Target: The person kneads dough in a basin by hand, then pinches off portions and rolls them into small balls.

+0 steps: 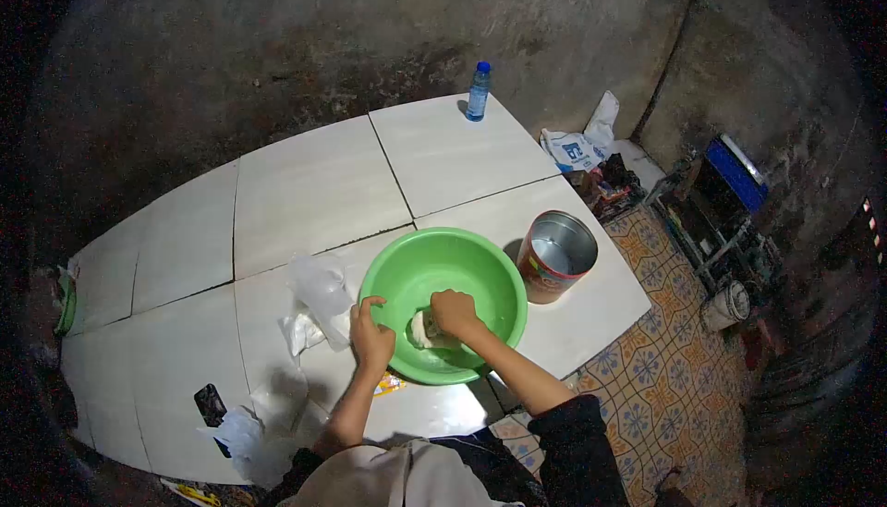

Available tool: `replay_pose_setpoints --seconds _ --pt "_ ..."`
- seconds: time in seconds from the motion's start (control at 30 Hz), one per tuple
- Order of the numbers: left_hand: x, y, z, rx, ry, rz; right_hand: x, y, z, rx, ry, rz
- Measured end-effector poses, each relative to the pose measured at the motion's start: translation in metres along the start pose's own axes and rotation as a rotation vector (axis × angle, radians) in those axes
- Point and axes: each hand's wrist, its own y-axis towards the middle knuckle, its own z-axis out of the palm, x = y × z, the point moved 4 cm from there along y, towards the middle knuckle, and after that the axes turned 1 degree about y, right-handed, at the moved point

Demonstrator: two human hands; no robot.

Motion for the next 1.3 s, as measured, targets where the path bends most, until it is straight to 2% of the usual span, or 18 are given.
replay_pose_setpoints --seconds 0.03,0.1,0.17,0.23,0.27,0.3,0.37,0.4,0.43,0.5,0.57,0.63,0.7,0.87,1.1,1.17,1.23,1.3 --pt "0.002 0.0 0.002 0.002 -0.001 0.0 0.001 -0.006 0.001 0.001 0.0 0.002" --pt "0.003 -0.001 0.002 -0.029 -0.018 0.014 -0.001 -0.017 -0.007 -0.266 0.109 0.011" --pt "0.002 -0.001 0.002 -0.024 0.008 0.005 -0.016 -0.019 0.005 -0.203 0.221 0.005" --pt "0.0 -0.001 0.001 -0.019 -0.029 0.011 -0.017 -0.033 0.013 -0.238 0.337 -0.409" --pt "-0.001 0.0 0.0 -0.023 -0.046 0.023 -0.01 -0.048 0.001 -0.12 0.131 -0.53" --pt "-0.002 0.0 0.001 -0.021 -0.047 0.025 -0.018 -0.051 0.008 -0.121 0.131 -0.528" --pt "0.0 0.0 0.001 -0.035 -0.033 0.013 -0.03 -0.055 0.034 0.041 -0.045 -0.523" --pt "0.003 0.0 0.004 -0.063 -0.034 0.01 -0.028 -0.064 0.022 0.002 0.006 -0.397" --pt "0.004 -0.001 0.004 -0.064 -0.034 0.009 -0.032 -0.067 0.016 0.002 0.006 -0.398" --pt "0.003 -0.001 0.004 -0.063 -0.054 0.008 -0.045 -0.067 0.005 0.088 -0.262 -0.344" --pt "-0.002 0.0 0.001 -0.051 -0.07 0.001 -0.044 -0.064 -0.001 0.064 -0.268 -0.385" --pt "-0.001 0.001 0.003 -0.055 -0.073 0.03 -0.039 -0.054 0.011 0.026 -0.191 -0.538" --pt "-0.004 0.0 0.004 -0.064 -0.048 0.044 -0.031 -0.047 0.026 -0.161 -0.089 -0.638" --pt "-0.003 0.001 0.002 -0.05 -0.065 0.019 0.03 -0.035 0.024 0.0 -0.115 -0.715" --pt "-0.002 -0.001 0.001 0.018 -0.006 -0.009 0.042 0.033 0.035 -0.087 0.104 -0.491" --pt "0.002 -0.001 0.003 -0.011 0.005 0.033 0.047 0.033 0.03 -0.099 0.053 -0.465" --pt "-0.001 -0.001 0.0 -0.021 0.016 0.024 0.048 0.027 0.034 -0.3 0.202 -0.2" --pt "-0.002 -0.001 -0.001 -0.03 0.028 0.015 0.061 0.013 0.052 -0.144 0.069 -0.315"
